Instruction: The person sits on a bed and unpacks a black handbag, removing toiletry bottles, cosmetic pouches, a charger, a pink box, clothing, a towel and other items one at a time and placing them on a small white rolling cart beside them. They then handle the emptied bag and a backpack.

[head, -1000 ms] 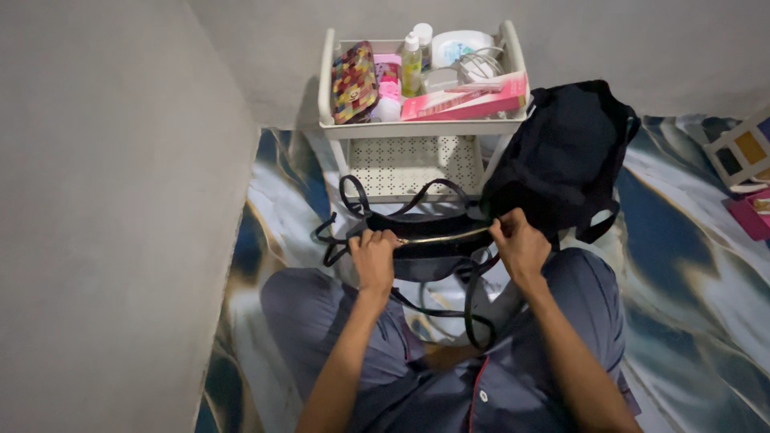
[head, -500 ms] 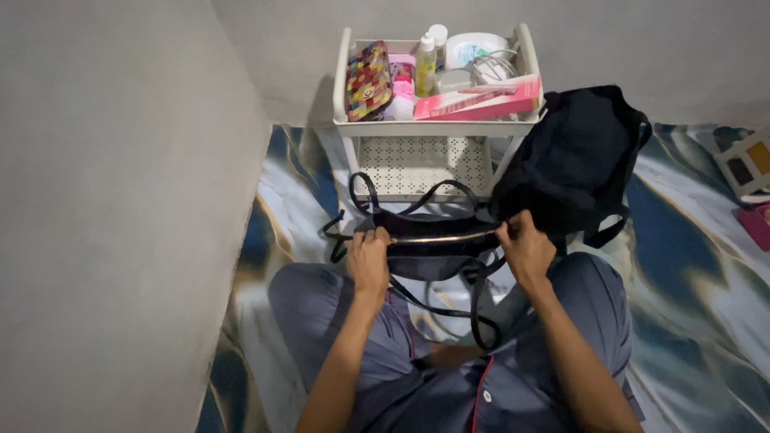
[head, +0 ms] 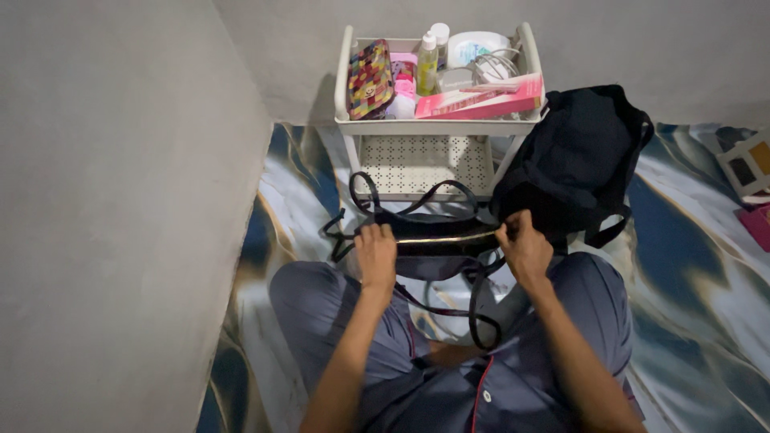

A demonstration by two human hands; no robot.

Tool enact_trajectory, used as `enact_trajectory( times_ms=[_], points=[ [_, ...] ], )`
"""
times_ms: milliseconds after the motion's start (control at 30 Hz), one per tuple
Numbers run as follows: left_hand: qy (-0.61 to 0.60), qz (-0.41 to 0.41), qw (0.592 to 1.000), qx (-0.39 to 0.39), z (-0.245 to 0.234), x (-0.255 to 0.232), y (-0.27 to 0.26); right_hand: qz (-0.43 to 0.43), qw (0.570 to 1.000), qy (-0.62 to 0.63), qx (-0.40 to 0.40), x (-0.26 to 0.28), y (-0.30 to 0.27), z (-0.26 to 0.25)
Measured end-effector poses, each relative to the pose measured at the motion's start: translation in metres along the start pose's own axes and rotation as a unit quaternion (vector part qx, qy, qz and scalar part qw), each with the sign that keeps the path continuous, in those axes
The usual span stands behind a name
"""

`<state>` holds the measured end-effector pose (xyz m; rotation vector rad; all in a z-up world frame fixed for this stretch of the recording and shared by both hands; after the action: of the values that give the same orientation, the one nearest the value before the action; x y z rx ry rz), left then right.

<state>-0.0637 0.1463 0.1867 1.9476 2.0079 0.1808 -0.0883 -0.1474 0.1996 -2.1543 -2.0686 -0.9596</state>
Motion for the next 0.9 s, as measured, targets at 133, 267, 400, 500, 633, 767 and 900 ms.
enact_trajectory(
  times_ms=[133, 267, 400, 500, 633, 767, 900],
  points=[
    [-0.091, 0.185, 0.978, 0.016, -0.02, -0.009, 0.005, -0.034, 0.999, 0.012, -0.005, -0.005, -0.002, -0.003],
    [-0.003, 0.301, 0.942, 0.146, -0.041, -0.028, 0.015, -0.013, 1.0, 0.011, 0.024, -0.003, -0.003, -0.003],
    [-0.015, 0.273, 0.942, 0.193, -0.025, -0.04, 0.034, -0.008, 0.998, 0.017, 0.052, 0.007, 0.003, -0.01],
    [-0.048, 0.258, 0.934, 0.243, 0.011, -0.038, 0.035, -0.023, 0.997, 0.024, 0.07, 0.016, 0.001, -0.018],
    [-0.084, 0.28, 0.945, 0.146, 0.038, -0.029, 0.027, -0.05, 0.994, 0.017, 0.096, 0.034, -0.002, -0.028],
    [-0.094, 0.296, 0.948, 0.063, 0.023, -0.022, 0.026, -0.196, 0.979, 0.019, 0.05, 0.054, 0.0, -0.034],
    [-0.114, 0.311, 0.943, 0.038, -0.011, -0.012, 0.032, -0.231, 0.969, 0.0, 0.088, 0.076, 0.014, -0.034]
  ],
)
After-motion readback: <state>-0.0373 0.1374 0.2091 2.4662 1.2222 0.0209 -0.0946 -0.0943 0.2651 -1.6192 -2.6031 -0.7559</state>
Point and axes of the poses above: each hand's wrist, its own y-axis towards the middle knuckle, its own z-axis out of the palm, x = y × z, the point moved 1 cm from there along y, towards the middle knuckle, and after that the axes turned 12 degrees about -z, right-handed, at the moved point
